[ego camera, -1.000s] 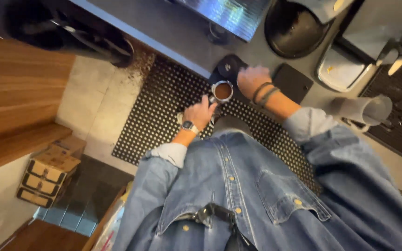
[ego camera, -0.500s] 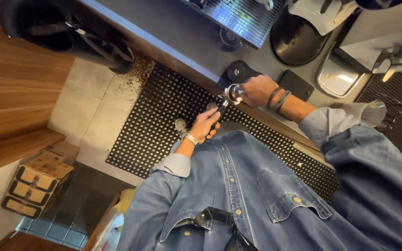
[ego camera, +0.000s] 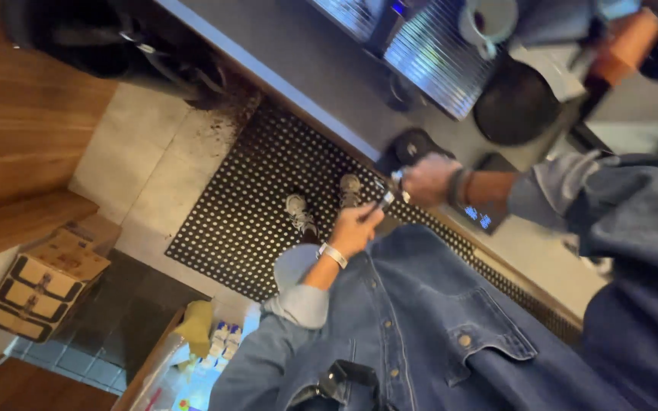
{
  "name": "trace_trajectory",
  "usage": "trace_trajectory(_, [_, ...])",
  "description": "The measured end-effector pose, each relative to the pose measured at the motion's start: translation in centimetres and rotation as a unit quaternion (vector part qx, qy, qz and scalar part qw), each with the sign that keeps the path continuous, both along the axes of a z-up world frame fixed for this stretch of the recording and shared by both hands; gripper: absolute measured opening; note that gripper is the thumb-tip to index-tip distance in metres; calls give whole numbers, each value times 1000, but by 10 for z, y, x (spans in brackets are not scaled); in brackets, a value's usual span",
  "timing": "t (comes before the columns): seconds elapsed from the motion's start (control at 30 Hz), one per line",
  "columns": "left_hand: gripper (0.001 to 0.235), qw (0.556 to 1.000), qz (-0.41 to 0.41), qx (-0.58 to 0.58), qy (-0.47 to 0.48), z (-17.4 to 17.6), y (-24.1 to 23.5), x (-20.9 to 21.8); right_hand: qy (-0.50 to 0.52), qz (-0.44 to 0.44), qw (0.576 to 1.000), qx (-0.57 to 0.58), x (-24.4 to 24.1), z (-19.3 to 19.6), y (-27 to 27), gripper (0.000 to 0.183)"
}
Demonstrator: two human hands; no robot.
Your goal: The person prepares espresso by tamping coffee grounds in a portafilter, grinding beans into the portafilter, and tamping again. They place the portafilter into the espresso machine and operate the controls. The person also wipes the machine surface with a cloth.
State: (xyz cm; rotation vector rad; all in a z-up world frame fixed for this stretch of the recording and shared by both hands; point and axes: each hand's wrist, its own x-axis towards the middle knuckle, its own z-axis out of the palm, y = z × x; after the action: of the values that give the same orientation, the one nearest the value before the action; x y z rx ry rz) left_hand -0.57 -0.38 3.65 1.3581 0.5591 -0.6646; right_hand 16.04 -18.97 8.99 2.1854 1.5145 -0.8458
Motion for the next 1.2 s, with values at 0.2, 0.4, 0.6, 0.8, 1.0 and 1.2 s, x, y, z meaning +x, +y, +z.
trace_trajectory(0.2, [44, 1000, -16, 26, 0, 10, -5, -3, 20, 29, 999, -21, 5, 8, 5, 30])
trace_trajectory(0.4, [45, 999, -22, 31, 12, 14, -3, -7, -5, -114, 993, -21, -5, 57, 29, 40])
trace_trajectory(0.6, [45, 1000, 6, -2, 19, 14, -7, -13, -171, -181, 968, 42, -32, 53, -7, 97])
trace_trajectory(0.8, [48, 1000, 9, 6, -5, 28, -3, -14, -80, -172, 977, 101, -24, 39, -20, 47])
trace_trajectory(1.0, [45, 999, 15, 21, 23, 21, -7, -17, -100, 40, 979, 176, -21, 17, -16, 43])
trace_trajectory(1.2, [33, 993, 68, 66, -70, 7, -18, -11, -78, 160, 911, 373, 9, -8, -11, 49])
